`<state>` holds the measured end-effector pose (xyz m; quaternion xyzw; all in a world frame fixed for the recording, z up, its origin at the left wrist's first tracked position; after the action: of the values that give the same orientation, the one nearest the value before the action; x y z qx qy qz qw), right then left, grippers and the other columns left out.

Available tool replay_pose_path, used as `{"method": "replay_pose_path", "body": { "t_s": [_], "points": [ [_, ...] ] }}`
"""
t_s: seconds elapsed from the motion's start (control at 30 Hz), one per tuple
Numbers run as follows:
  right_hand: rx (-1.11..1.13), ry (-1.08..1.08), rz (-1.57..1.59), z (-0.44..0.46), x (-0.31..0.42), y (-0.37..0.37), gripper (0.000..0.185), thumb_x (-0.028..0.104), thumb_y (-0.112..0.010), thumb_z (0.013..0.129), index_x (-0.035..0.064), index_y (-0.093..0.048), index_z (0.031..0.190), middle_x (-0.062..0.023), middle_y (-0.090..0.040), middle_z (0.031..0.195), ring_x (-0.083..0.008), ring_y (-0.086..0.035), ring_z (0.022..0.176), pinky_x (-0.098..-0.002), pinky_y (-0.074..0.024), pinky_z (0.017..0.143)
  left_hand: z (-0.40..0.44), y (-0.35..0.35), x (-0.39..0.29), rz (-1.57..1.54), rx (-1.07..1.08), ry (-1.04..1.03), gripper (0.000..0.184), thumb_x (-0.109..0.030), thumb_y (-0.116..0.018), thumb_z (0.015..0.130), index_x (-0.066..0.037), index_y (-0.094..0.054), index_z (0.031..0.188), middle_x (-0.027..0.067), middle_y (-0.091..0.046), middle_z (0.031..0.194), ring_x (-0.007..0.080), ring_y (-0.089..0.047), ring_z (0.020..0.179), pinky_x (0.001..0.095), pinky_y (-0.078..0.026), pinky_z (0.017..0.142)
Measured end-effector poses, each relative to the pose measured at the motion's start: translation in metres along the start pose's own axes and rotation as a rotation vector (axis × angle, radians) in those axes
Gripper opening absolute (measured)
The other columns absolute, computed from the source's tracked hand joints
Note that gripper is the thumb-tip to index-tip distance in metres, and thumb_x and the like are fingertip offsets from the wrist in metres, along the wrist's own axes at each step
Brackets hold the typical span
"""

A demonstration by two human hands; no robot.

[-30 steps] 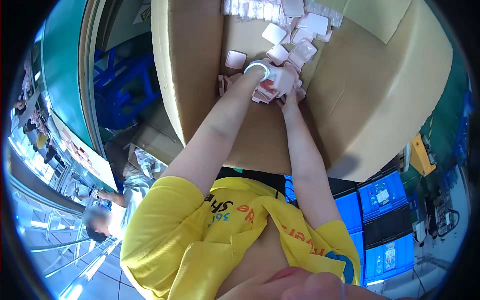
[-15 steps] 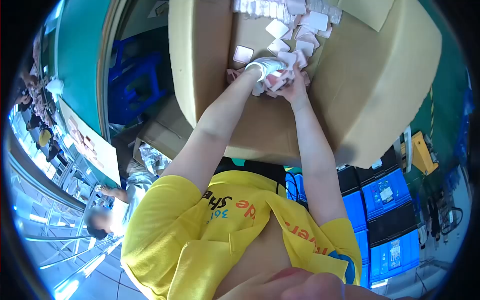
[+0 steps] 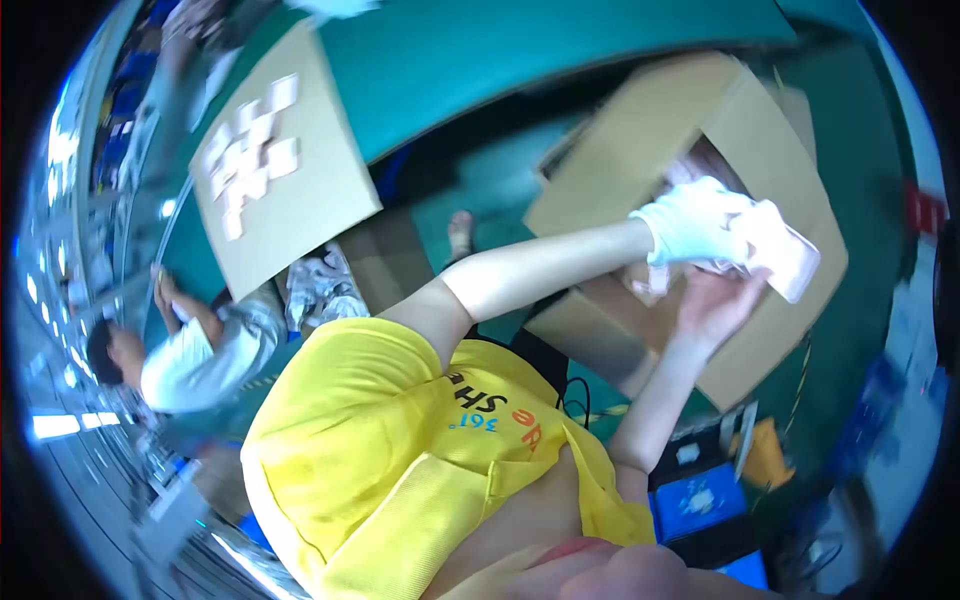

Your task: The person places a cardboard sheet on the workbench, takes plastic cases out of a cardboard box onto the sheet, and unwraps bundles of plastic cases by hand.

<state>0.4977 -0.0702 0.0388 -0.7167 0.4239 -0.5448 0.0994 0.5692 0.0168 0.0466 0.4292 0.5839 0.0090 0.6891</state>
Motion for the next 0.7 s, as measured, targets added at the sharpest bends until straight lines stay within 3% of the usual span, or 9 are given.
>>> {"method": "replay_pose_path", "body": {
  "t_s": [0.07, 0.17, 0.23, 0.3, 0.33, 0.37, 0.43, 0.5, 0.7],
  "points": [
    [0.174, 0.003, -0.006, -0.019, -0.027, -0.082, 0.058, 0.044, -0.046, 0.088, 0.0071, -0.033, 0.131, -0.0135, -0.042, 0.128, -0.0283, -0.044, 0.116, -0.0455, -0.0392, 0.094, -0.059, 0.101, -0.007, -0.419, -0.173, 0.175, 0.059, -0.044, -0.063, 0.072, -0.004, -0.054, 0.114, 0.0130, -0.051, 0.110, 0.0244, -0.051, 0.104, 0.0365, -0.041, 0.089],
    [0.445, 0.055, -0.008, -0.064, -0.087, -0.191, 0.062, 0.045, -0.047, 0.088, 0.0075, -0.029, 0.134, -0.0138, -0.039, 0.130, -0.0297, -0.041, 0.119, -0.0456, -0.0367, 0.097, -0.159, 0.213, 0.022, -0.260, -0.509, 0.099, 0.058, -0.038, -0.066, 0.071, -0.002, -0.052, 0.114, 0.0143, -0.049, 0.111, 0.0236, -0.053, 0.100, 0.0347, -0.046, 0.083],
    [0.674, -0.095, 0.013, -0.103, -0.156, -0.269, 0.065, 0.046, -0.047, 0.088, 0.0082, -0.024, 0.136, -0.0131, -0.037, 0.132, -0.0298, -0.039, 0.120, -0.0461, -0.0341, 0.099, -0.236, 0.273, 0.054, -0.229, -0.715, 0.171, 0.061, -0.033, -0.070, 0.070, 0.000, -0.050, 0.117, 0.0134, -0.049, 0.109, 0.0203, -0.054, 0.098, 0.0312, -0.049, 0.077],
    [0.875, -0.307, 0.000, -0.140, -0.236, -0.323, 0.061, 0.047, -0.044, 0.089, 0.0075, -0.027, 0.133, -0.0120, -0.038, 0.130, -0.0288, -0.039, 0.120, -0.0468, -0.0329, 0.099, -0.312, 0.317, 0.098, -0.574, -0.729, 0.281, 0.063, -0.031, -0.070, 0.071, 0.002, -0.047, 0.120, 0.0127, -0.050, 0.109, 0.0173, -0.054, 0.096, 0.0280, -0.050, 0.073],
    [0.954, -0.431, -0.012, -0.158, -0.277, -0.346, 0.060, 0.047, -0.042, 0.090, 0.0078, -0.028, 0.132, -0.0116, -0.039, 0.129, -0.0285, -0.040, 0.120, -0.0472, -0.0334, 0.099, -0.354, 0.335, 0.126, -0.358, -0.912, 0.345, 0.060, -0.035, -0.068, 0.069, 0.002, -0.051, 0.114, 0.0157, -0.053, 0.106, 0.0222, -0.054, 0.095, 0.0309, -0.048, 0.077],
    [1.022, -0.554, -0.030, -0.178, -0.320, -0.362, 0.058, 0.048, -0.040, 0.090, 0.0080, -0.029, 0.131, -0.0113, -0.040, 0.128, -0.0282, -0.041, 0.119, -0.0475, -0.0339, 0.098, -0.396, 0.344, 0.145, -0.142, -1.077, 0.412, 0.059, -0.040, -0.065, 0.068, 0.002, -0.055, 0.108, 0.0186, -0.056, 0.103, 0.0271, -0.054, 0.094, 0.0337, -0.045, 0.081],
    [1.121, -0.768, -0.010, -0.217, -0.401, -0.384, 0.056, 0.048, -0.038, 0.091, 0.0085, -0.030, 0.130, -0.0115, -0.041, 0.126, -0.0280, -0.043, 0.116, -0.0482, -0.0372, 0.096, -0.458, 0.364, 0.152, -0.305, -1.098, 0.598, 0.064, -0.043, -0.065, 0.070, 0.002, -0.053, 0.113, 0.0194, -0.055, 0.111, 0.0276, -0.055, 0.099, 0.0336, -0.045, 0.084],
    [1.113, -0.914, -0.050, -0.250, -0.461, -0.397, 0.054, 0.047, -0.038, 0.091, 0.0108, -0.028, 0.130, -0.0129, -0.042, 0.125, -0.0286, -0.045, 0.115, -0.0516, -0.0394, 0.093, -0.524, 0.360, 0.226, -0.209, -1.204, 0.880, 0.071, -0.046, -0.066, 0.070, 0.001, -0.050, 0.120, 0.0186, -0.052, 0.120, 0.0275, -0.052, 0.108, 0.0331, -0.042, 0.089],
    [1.021, -1.058, -0.343, -0.287, -0.538, -0.404, 0.048, 0.036, -0.040, 0.092, 0.0118, -0.024, 0.131, -0.0129, -0.043, 0.123, -0.0299, -0.046, 0.113, -0.0549, -0.0429, 0.087, -0.616, 0.345, 0.336, -0.324, -1.282, 0.970, 0.074, -0.040, -0.070, 0.071, -0.002, -0.042, 0.129, 0.0173, -0.046, 0.128, 0.0253, -0.048, 0.114, 0.0302, -0.040, 0.093]
  ]
}}
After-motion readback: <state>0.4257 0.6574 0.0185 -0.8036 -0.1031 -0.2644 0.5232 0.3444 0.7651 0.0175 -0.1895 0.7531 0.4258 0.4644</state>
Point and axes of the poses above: each hand's wrist, its own z-axis towards the middle knuckle, its own y-axis out of the back of the hand, x = y × z, the point moved 5 cm from there along z, towards the middle knuckle
